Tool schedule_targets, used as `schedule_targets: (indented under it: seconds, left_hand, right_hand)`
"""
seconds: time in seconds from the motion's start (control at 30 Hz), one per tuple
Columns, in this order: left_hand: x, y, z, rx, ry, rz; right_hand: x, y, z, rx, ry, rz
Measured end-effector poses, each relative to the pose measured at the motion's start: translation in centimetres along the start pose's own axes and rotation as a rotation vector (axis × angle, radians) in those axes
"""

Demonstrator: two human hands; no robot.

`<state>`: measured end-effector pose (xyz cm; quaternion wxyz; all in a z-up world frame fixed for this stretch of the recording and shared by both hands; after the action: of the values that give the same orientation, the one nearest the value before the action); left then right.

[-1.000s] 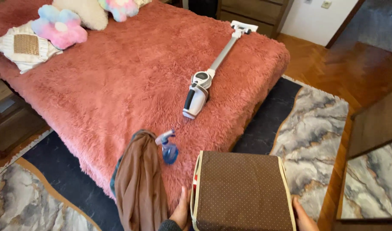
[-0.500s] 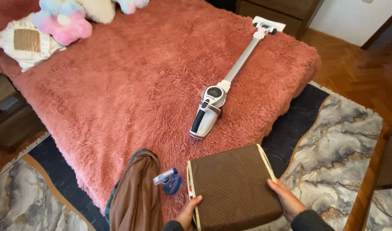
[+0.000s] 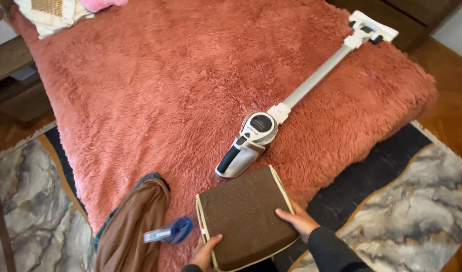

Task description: The person moves a fabric storage box from a wooden nightstand onto a bed, then sprays the nightstand with a cleaning solution. They wipe the top surface and the front of the drawers with a green cloth.

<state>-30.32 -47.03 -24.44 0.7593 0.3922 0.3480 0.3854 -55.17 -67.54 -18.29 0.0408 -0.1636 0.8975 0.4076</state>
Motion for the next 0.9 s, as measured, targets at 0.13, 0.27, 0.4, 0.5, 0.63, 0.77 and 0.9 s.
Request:
schedule_targets:
  seconds: [0.13, 0.27, 0.4, 0.5, 0.63, 0.77, 0.9]
  left_hand:
    - [0.7, -1.0, 0.1, -0.015, -0.205, 0.161]
    - [-0.6, -1.1, 1.5, -0.32, -0.562, 0.443]
    - [-9.6, 1.6, 8.6, -1.163, -0.955, 0.46]
    - [-16.3, -2.7, 12.9, -1.089, -1.173, 0.327]
    - [-23.3, -5.9, 17.0, -0.498, -1.703, 0.17]
    - [-24.9, -4.9, 19.6, -0.476, -1.547, 0.085]
    - [-24.8, -7.2, 22.1, -0.559, -1.643, 0.109]
  right_hand:
    - [1.4, -3.2, 1.0, -0.03, -0.007, 0.042]
    - [0.6, -2.3, -0.2, -0.194, -0.027, 0.117]
    - [1.9, -4.3, 2.5, -0.098, -0.03, 0.055]
    - [1.9, -4.7, 2.2, -0.121, -0.02, 0.041]
    - [1.2, -3.0, 0.2, -0.254, 0.003, 0.103]
    - [2.9, -4.8, 2.8, -0.15, 0.025, 0.034]
    - [3.7, -5.3, 3.0, -0.194, 0.261, 0.028]
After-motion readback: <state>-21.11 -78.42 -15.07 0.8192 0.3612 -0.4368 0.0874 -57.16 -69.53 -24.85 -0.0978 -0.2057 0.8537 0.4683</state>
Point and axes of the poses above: each hand's wrist, its own y-axis away from the middle knuckle, its own x-axis out of the back of the hand, z = x × y, the point moved 5 cm from there along -y, towards the middle knuckle, and after that the axes turned 1 degree about -y, right-handed, at the moved point
